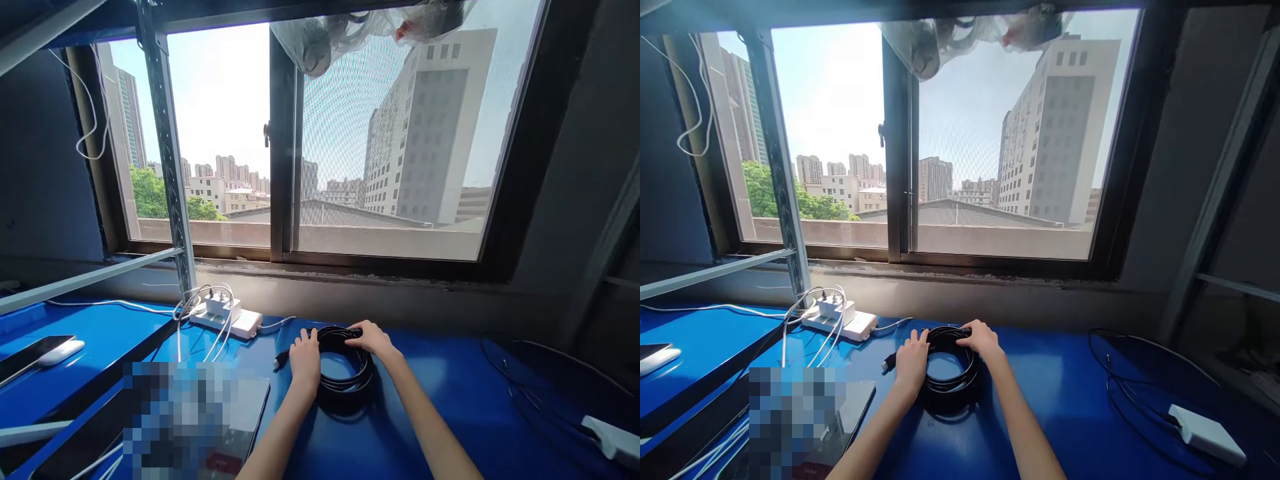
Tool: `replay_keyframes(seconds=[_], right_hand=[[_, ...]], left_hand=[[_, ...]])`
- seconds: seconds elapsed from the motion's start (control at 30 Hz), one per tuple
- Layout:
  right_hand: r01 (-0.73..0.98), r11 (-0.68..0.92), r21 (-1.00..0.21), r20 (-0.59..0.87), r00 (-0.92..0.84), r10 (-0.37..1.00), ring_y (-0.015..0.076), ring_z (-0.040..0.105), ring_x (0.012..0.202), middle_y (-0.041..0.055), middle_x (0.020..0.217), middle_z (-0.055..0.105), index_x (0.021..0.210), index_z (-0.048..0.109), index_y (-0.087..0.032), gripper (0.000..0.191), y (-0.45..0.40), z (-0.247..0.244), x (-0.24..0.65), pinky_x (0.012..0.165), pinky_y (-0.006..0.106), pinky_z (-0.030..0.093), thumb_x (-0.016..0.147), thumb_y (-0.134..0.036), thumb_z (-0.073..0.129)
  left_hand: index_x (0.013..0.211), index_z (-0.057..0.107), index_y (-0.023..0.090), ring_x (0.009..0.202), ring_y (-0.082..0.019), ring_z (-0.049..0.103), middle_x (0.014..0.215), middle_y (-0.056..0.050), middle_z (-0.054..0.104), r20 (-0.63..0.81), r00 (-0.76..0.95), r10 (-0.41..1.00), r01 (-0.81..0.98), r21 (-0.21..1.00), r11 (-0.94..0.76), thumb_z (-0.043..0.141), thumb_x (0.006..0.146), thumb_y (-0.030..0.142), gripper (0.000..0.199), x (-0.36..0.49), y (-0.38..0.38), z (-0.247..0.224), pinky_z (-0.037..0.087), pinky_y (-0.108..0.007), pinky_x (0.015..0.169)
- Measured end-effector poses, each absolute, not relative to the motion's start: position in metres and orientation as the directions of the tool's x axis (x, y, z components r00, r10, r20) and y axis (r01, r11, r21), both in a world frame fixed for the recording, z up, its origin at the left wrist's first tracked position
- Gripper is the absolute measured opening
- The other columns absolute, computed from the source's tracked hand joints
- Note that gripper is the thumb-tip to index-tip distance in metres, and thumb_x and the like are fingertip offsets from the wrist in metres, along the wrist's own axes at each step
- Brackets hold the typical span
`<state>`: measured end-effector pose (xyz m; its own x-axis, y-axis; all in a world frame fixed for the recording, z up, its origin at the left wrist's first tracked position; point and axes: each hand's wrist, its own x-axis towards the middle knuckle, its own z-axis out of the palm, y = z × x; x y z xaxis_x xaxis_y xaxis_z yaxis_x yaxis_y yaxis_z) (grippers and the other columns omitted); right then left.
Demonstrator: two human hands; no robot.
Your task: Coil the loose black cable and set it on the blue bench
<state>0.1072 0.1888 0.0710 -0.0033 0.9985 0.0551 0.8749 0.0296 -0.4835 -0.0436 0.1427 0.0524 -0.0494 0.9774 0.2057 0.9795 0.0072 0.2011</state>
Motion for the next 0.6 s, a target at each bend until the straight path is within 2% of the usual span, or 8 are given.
replay_keyframes(seconds=[0.1, 0.23, 0.33, 0.43, 0.5, 0.6], right_hand=[[0.871, 0.014, -0.491, 0.028, 0.000, 1.000, 0.0198, 0.055, 0.103, 0.0079, 0.115, 0.056, 0.109, 0.058, -0.016, 0.027, 0.178, 0.073, 0.104, 0.089, 0.041, 0.046, 0.089, -0.033, 0.055], [0.826, 0.033, -0.562, 0.102, 0.030, 0.994, 0.0202, 0.054, 0.106, 0.0076, 0.116, 0.057, 0.108, 0.059, -0.017, 0.029, 0.168, 0.076, 0.105, 0.093, 0.043, 0.043, 0.089, -0.038, 0.053], [0.770, -0.011, -0.637, 0.118, 0.112, 0.987, 0.0189, 0.057, 0.099, 0.0071, 0.110, 0.059, 0.110, 0.058, -0.016, 0.033, 0.169, 0.074, 0.113, 0.089, 0.041, 0.046, 0.092, -0.041, 0.048], [0.727, -0.063, -0.683, 0.088, 0.167, 0.982, 0.0169, 0.060, 0.090, 0.0067, 0.106, 0.060, 0.113, 0.056, -0.014, 0.033, 0.173, 0.066, 0.121, 0.079, 0.036, 0.051, 0.092, -0.039, 0.048], [0.726, -0.093, -0.681, 0.064, 0.186, 0.981, 0.0161, 0.060, 0.086, 0.0060, 0.104, 0.060, 0.112, 0.056, -0.014, 0.032, 0.174, 0.057, 0.125, 0.076, 0.034, 0.052, 0.092, -0.038, 0.049], [0.763, -0.125, -0.635, 0.044, 0.197, 0.979, 0.0162, 0.059, 0.088, 0.0055, 0.103, 0.060, 0.106, 0.059, -0.015, 0.028, 0.169, 0.046, 0.125, 0.079, 0.035, 0.051, 0.092, -0.037, 0.049]], left_hand=[[0.127, 0.051, 0.018, 0.099, -0.022, 0.057, 0.114, -0.015, 0.052, 0.185, -0.056, 0.981, 0.976, 0.216, 0.015, 0.031, 0.093, 0.012, 0.040, -0.044, 0.142, 0.053, 0.048, -0.029, 0.080], [0.132, 0.047, 0.018, 0.099, -0.023, 0.058, 0.110, -0.014, 0.054, 0.179, -0.066, 0.982, 0.969, 0.246, 0.021, 0.033, 0.095, 0.017, 0.040, -0.048, 0.140, 0.054, 0.049, -0.028, 0.078], [0.138, 0.039, 0.018, 0.095, -0.022, 0.059, 0.107, -0.013, 0.056, 0.188, -0.082, 0.979, 0.963, 0.267, 0.030, 0.034, 0.096, 0.020, 0.043, -0.051, 0.137, 0.055, 0.050, -0.026, 0.075], [0.137, 0.041, 0.018, 0.097, -0.021, 0.059, 0.110, -0.013, 0.055, 0.206, -0.105, 0.973, 0.956, 0.290, 0.042, 0.033, 0.096, 0.021, 0.041, -0.053, 0.134, 0.056, 0.049, -0.024, 0.075], [0.132, 0.046, 0.017, 0.102, -0.022, 0.056, 0.111, -0.013, 0.054, 0.228, -0.118, 0.967, 0.951, 0.307, 0.044, 0.034, 0.096, 0.020, 0.039, -0.053, 0.133, 0.058, 0.048, -0.024, 0.076], [0.125, 0.053, 0.016, 0.106, -0.022, 0.052, 0.113, -0.012, 0.053, 0.276, -0.115, 0.954, 0.943, 0.333, 0.017, 0.035, 0.095, 0.019, 0.035, -0.050, 0.131, 0.060, 0.047, -0.026, 0.082]])
